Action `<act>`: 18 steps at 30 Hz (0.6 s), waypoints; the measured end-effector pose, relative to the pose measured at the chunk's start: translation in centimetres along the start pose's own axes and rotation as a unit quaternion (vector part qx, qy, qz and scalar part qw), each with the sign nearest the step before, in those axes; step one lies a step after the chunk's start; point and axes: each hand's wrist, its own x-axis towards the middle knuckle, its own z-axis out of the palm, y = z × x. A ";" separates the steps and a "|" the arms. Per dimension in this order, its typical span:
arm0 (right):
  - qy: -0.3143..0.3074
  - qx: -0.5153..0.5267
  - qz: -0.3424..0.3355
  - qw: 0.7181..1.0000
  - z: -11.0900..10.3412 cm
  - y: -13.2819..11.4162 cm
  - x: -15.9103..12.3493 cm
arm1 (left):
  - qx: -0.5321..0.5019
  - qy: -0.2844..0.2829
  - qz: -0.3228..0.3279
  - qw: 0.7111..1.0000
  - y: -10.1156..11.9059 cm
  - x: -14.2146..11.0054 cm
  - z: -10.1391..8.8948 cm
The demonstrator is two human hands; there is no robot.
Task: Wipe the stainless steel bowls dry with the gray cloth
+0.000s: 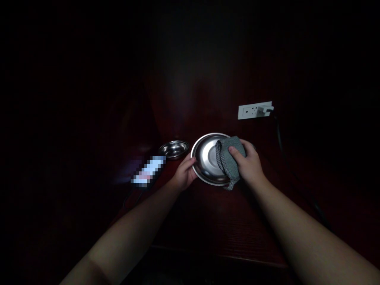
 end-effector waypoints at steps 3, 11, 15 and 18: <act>0.049 0.028 0.004 0.998 -0.1 0.4 0.3 | -0.035 -0.016 -0.014 0.999 0.1 -0.1 0.0; 0.097 0.048 0.062 0.992 0.1 0.9 0.5 | 0.063 -0.091 -0.069 0.991 -0.3 -1.1 0.5; 0.082 0.028 0.075 0.993 0.1 1.0 0.5 | 0.090 -0.085 -0.058 0.991 -0.2 -1.1 0.5; 0.072 0.013 0.078 0.994 0.0 1.0 0.4 | 0.096 -0.083 -0.059 0.990 -0.1 -1.0 0.5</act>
